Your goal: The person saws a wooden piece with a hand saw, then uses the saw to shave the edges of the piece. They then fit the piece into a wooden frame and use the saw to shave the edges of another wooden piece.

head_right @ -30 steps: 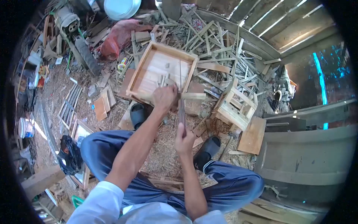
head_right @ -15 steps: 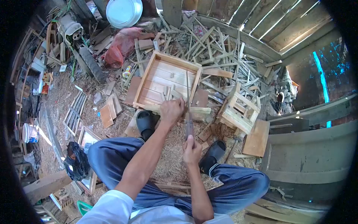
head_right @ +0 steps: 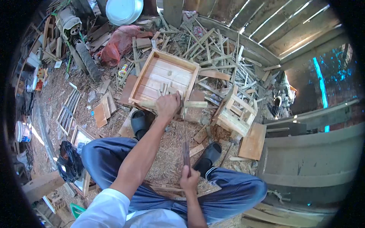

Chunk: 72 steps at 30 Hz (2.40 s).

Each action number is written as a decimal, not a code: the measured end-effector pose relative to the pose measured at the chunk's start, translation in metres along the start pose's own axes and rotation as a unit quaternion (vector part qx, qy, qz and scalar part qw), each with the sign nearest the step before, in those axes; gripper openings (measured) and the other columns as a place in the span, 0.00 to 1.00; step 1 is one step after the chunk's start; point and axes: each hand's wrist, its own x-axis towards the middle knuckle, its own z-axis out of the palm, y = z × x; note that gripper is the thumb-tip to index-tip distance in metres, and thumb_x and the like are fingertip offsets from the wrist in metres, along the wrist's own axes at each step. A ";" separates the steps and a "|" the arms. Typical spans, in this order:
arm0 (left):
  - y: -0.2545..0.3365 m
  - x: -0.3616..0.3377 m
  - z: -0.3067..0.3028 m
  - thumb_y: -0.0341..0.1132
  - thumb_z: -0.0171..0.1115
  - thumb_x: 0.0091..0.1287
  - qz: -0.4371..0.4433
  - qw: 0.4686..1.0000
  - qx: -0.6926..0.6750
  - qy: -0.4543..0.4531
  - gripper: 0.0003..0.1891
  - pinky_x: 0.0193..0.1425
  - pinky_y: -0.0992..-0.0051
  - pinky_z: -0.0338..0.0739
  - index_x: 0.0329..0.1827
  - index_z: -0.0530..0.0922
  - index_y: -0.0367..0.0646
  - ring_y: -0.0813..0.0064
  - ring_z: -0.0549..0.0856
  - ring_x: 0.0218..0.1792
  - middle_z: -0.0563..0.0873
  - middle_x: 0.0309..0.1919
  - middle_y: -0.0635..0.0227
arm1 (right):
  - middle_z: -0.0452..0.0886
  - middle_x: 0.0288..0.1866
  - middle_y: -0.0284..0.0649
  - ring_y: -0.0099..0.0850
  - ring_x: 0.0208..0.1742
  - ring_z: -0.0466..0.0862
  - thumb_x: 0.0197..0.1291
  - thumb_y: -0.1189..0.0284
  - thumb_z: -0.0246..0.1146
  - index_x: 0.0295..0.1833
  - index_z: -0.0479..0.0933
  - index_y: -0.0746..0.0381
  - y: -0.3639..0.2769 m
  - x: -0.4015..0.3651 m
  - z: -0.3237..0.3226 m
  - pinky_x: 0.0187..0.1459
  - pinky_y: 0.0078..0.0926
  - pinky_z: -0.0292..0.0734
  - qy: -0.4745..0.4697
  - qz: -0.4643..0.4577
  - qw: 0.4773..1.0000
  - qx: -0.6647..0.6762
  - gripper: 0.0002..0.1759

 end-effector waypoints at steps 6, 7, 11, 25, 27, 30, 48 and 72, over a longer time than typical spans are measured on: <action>-0.001 -0.006 -0.002 0.45 0.52 0.70 0.019 1.000 0.001 0.008 0.24 0.27 0.63 0.81 0.18 0.85 0.44 0.57 0.84 0.16 0.83 0.15 0.55 | 0.68 0.14 0.29 0.20 0.16 0.67 0.74 0.58 0.52 0.20 0.68 0.62 -0.013 0.061 0.031 0.20 0.24 0.58 0.003 0.035 0.999 0.019 0.28; -0.002 -0.006 -0.001 0.45 0.51 0.71 0.015 1.000 0.002 0.008 0.25 0.26 0.61 0.80 0.18 0.85 0.43 0.56 0.84 0.17 0.83 0.15 0.54 | 0.68 0.14 0.29 0.20 0.16 0.68 0.74 0.58 0.51 0.21 0.69 0.62 -0.014 0.061 0.030 0.20 0.25 0.58 -0.007 0.027 1.000 -0.001 0.27; 0.000 0.000 -0.003 0.46 0.51 0.71 0.006 1.000 0.001 0.008 0.26 0.24 0.58 0.79 0.18 0.84 0.43 0.54 0.84 0.17 0.83 0.16 0.53 | 0.68 0.14 0.29 0.20 0.17 0.68 0.74 0.59 0.50 0.22 0.70 0.63 -0.001 -0.002 0.014 0.20 0.26 0.59 0.018 -0.007 0.999 -0.028 0.27; -0.001 -0.001 0.004 0.45 0.51 0.71 0.024 0.999 0.001 0.022 0.26 0.26 0.59 0.79 0.16 0.83 0.43 0.55 0.83 0.15 0.83 0.15 0.56 | 0.67 0.12 0.32 0.23 0.16 0.68 0.70 0.59 0.56 0.19 0.71 0.65 0.008 0.048 0.040 0.21 0.32 0.60 0.046 0.019 0.998 0.029 0.28; 0.003 0.001 0.004 0.45 0.51 0.71 0.026 0.999 -0.007 0.026 0.26 0.26 0.60 0.79 0.16 0.83 0.43 0.55 0.83 0.15 0.83 0.15 0.56 | 0.67 0.12 0.32 0.22 0.16 0.67 0.70 0.59 0.56 0.19 0.70 0.66 0.000 0.075 0.043 0.21 0.31 0.60 0.047 0.026 0.998 0.036 0.28; 0.006 -0.003 -0.001 0.44 0.50 0.72 0.017 0.999 -0.002 0.040 0.26 0.28 0.60 0.80 0.16 0.83 0.44 0.55 0.83 0.16 0.83 0.15 0.55 | 0.65 0.12 0.31 0.20 0.16 0.65 0.71 0.60 0.56 0.20 0.70 0.67 -0.005 0.074 0.046 0.21 0.30 0.58 0.045 0.021 0.997 0.054 0.28; 0.006 -0.014 -0.003 0.44 0.50 0.72 0.016 0.999 -0.009 0.037 0.26 0.23 0.58 0.79 0.17 0.84 0.41 0.53 0.83 0.15 0.81 0.14 0.52 | 0.67 0.15 0.28 0.18 0.18 0.67 0.73 0.56 0.52 0.22 0.72 0.64 -0.010 0.050 0.031 0.21 0.25 0.58 0.028 0.070 0.996 0.048 0.29; 0.005 -0.007 0.001 0.41 0.51 0.71 0.027 0.998 0.015 0.062 0.25 0.23 0.61 0.78 0.16 0.83 0.43 0.57 0.82 0.13 0.82 0.13 0.55 | 0.66 0.13 0.28 0.19 0.15 0.67 0.73 0.55 0.53 0.16 0.66 0.61 -0.015 0.076 0.034 0.20 0.22 0.57 0.027 0.042 0.996 0.067 0.31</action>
